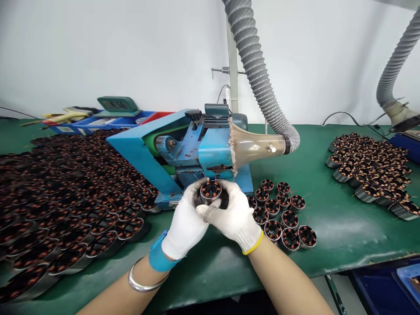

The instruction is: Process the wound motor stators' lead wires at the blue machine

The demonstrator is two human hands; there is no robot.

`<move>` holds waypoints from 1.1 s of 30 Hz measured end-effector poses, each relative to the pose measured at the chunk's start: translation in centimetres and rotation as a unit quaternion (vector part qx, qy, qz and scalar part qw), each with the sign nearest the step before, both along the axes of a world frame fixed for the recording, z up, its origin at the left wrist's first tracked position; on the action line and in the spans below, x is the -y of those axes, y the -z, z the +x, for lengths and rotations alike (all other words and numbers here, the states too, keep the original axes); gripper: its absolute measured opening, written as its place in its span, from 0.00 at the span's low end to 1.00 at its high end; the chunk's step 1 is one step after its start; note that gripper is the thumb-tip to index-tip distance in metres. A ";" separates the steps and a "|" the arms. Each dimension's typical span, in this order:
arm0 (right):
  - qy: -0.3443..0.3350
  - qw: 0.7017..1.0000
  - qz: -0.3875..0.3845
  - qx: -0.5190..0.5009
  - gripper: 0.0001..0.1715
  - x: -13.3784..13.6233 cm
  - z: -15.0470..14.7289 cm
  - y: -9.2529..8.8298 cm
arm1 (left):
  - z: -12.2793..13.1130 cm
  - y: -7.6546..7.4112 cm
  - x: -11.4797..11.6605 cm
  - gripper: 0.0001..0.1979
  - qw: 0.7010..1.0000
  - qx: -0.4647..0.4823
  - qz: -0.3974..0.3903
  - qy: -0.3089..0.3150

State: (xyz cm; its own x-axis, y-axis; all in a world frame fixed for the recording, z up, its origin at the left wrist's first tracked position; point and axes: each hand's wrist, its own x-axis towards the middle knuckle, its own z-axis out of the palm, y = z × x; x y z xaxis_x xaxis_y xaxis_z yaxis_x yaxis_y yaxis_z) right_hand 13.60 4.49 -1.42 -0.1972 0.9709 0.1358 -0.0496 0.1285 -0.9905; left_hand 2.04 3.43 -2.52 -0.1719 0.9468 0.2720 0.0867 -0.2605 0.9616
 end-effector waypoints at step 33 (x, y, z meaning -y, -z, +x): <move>0.083 0.993 0.079 -0.012 0.24 -1.3 -1.6 -0.7 | -0.2 -1.0 -2.4 0.26 0.994 -0.073 0.058 -0.054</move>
State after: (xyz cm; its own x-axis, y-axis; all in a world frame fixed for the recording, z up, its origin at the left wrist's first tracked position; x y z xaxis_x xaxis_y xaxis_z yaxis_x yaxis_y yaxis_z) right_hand 12.01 5.84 -0.75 -0.0303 0.9558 0.2923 -0.0381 0.2911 -0.9559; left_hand 1.88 5.85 -1.55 -0.2217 0.8861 0.4071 0.2558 -0.3501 0.9011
